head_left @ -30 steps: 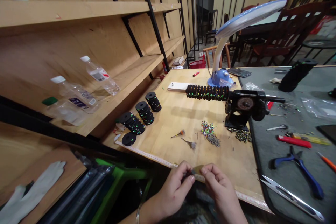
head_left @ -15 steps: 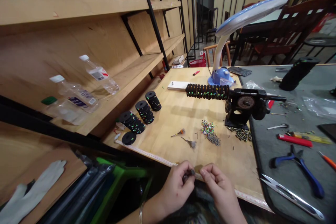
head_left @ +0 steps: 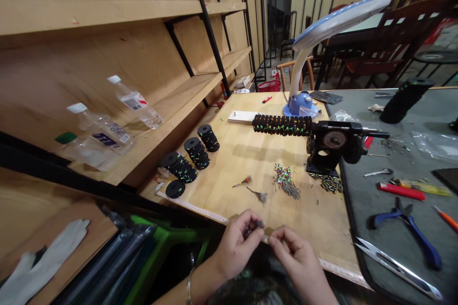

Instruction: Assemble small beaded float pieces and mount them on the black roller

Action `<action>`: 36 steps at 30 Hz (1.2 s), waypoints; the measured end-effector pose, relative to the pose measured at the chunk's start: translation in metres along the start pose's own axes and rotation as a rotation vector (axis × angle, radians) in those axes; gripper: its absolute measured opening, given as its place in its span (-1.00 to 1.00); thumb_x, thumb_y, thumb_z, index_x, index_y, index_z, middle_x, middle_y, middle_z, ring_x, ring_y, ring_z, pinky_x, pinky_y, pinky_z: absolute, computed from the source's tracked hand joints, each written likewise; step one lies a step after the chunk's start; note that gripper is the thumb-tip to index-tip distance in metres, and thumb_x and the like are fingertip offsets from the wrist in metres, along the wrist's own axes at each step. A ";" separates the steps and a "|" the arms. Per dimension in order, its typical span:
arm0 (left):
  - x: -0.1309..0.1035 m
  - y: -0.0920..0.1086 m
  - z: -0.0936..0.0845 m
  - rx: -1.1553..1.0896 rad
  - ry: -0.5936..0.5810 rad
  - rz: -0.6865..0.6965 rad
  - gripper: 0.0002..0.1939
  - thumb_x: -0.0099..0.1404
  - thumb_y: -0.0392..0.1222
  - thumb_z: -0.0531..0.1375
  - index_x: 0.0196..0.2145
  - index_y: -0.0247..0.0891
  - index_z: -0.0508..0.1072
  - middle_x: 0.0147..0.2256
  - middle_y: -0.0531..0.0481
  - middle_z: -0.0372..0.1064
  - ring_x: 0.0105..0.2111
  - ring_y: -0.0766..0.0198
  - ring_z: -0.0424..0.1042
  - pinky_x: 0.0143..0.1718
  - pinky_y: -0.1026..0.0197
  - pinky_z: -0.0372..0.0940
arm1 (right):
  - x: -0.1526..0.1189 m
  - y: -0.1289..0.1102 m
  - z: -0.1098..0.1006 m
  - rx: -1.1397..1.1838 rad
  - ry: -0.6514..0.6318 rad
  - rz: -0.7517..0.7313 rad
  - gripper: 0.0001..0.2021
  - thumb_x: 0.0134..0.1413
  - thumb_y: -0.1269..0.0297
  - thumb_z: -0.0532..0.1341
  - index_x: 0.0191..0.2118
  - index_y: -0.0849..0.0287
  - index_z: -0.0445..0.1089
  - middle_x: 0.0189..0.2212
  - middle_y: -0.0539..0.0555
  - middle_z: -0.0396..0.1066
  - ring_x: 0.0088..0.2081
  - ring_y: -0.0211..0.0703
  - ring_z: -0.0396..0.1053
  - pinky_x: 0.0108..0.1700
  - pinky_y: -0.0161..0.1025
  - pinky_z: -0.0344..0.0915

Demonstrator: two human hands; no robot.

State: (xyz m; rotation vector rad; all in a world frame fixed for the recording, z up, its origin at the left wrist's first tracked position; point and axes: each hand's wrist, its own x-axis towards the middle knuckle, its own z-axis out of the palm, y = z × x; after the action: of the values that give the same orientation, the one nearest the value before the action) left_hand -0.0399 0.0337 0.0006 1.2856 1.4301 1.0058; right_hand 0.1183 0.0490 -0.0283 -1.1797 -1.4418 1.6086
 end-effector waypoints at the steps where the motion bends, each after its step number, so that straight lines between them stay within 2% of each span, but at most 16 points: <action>1: 0.001 0.001 -0.001 -0.022 0.001 -0.001 -0.89 0.24 -0.21 0.14 -0.41 -0.28 0.34 -0.51 0.09 0.20 -0.48 0.33 0.20 -0.43 0.31 0.13 | 0.000 0.000 0.000 -0.040 0.002 -0.009 -0.70 0.07 0.05 0.14 -0.51 0.16 0.26 -0.63 -0.16 -0.05 -0.57 -0.30 -0.06 -0.52 -0.33 -0.05; 5: 0.004 0.000 -0.001 -0.099 0.016 -0.021 -0.80 0.31 -0.12 0.09 -0.43 -0.25 0.25 -0.53 0.14 0.06 -0.50 0.36 0.10 -0.47 0.32 0.09 | 0.000 0.001 0.001 -0.198 0.006 -0.053 -0.79 0.06 0.17 0.10 -0.51 0.13 0.21 -0.65 -0.18 -0.09 -0.59 -0.29 -0.05 -0.53 -0.34 -0.05; 12: 0.007 -0.012 0.003 -0.158 0.086 -0.022 -0.76 0.31 -0.08 0.12 -0.45 -0.24 0.23 -0.52 0.14 0.06 -0.50 0.38 0.08 -0.48 0.34 0.06 | -0.001 0.003 -0.003 -0.331 -0.009 -0.162 -0.87 0.02 0.29 0.07 -0.50 0.10 0.13 -0.66 -0.20 -0.07 -0.62 -0.31 -0.03 -0.55 -0.35 -0.06; 16: 0.013 -0.012 -0.006 -0.225 0.133 -0.047 -0.72 0.30 0.00 0.13 -0.44 -0.23 0.22 -0.57 0.20 -0.01 -0.57 0.42 -0.01 -0.55 0.35 -0.02 | -0.001 0.009 -0.008 -0.316 0.012 -0.195 -0.87 0.01 0.33 0.08 -0.50 0.10 0.13 -0.66 -0.19 -0.06 -0.62 -0.30 -0.02 -0.55 -0.34 -0.05; 19: 0.019 -0.006 -0.018 -0.263 0.164 -0.052 -0.69 0.25 0.06 0.17 -0.42 -0.23 0.23 -0.57 0.21 -0.02 -0.59 0.43 -0.03 -0.58 0.35 -0.07 | -0.002 0.011 -0.012 -0.268 0.030 -0.177 -0.86 0.06 0.28 0.07 -0.49 0.11 0.15 -0.62 -0.15 0.01 -0.57 -0.27 0.05 -0.51 -0.34 0.01; 23: 0.017 -0.001 -0.024 -0.292 0.068 -0.102 -0.64 0.18 0.09 0.22 -0.45 -0.25 0.24 -0.58 0.21 -0.01 -0.60 0.45 -0.04 -0.59 0.35 -0.10 | -0.003 0.008 -0.014 -0.162 0.036 -0.103 -0.78 0.15 0.14 0.07 -0.46 0.13 0.21 -0.55 -0.10 0.11 -0.49 -0.23 0.13 -0.43 -0.33 0.11; 31: -0.001 -0.007 -0.004 -0.360 -0.064 -0.171 -0.65 0.17 0.08 0.23 -0.41 -0.24 0.23 -0.56 0.22 0.06 -0.62 0.48 -0.03 -0.62 0.36 -0.15 | -0.002 0.005 -0.006 -0.065 0.032 0.036 -0.66 0.00 -0.05 0.19 -0.50 0.14 0.30 -0.61 -0.13 0.02 -0.54 -0.24 0.02 -0.48 -0.31 0.01; 36: 0.000 -0.010 0.000 -0.475 -0.087 -0.274 -0.62 0.12 0.08 0.26 -0.43 -0.22 0.18 -0.61 0.26 -0.03 -0.66 0.50 -0.10 -0.66 0.36 -0.25 | -0.001 0.009 -0.005 -0.084 0.069 0.036 -0.63 -0.02 -0.10 0.19 -0.49 0.15 0.35 -0.63 -0.13 0.01 -0.55 -0.24 0.00 -0.48 -0.30 0.00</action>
State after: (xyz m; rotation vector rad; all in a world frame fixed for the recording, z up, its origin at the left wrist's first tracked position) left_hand -0.0418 0.0323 -0.0093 0.7555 1.1696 1.0106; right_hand 0.1244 0.0483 -0.0365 -1.3033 -1.4638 1.5286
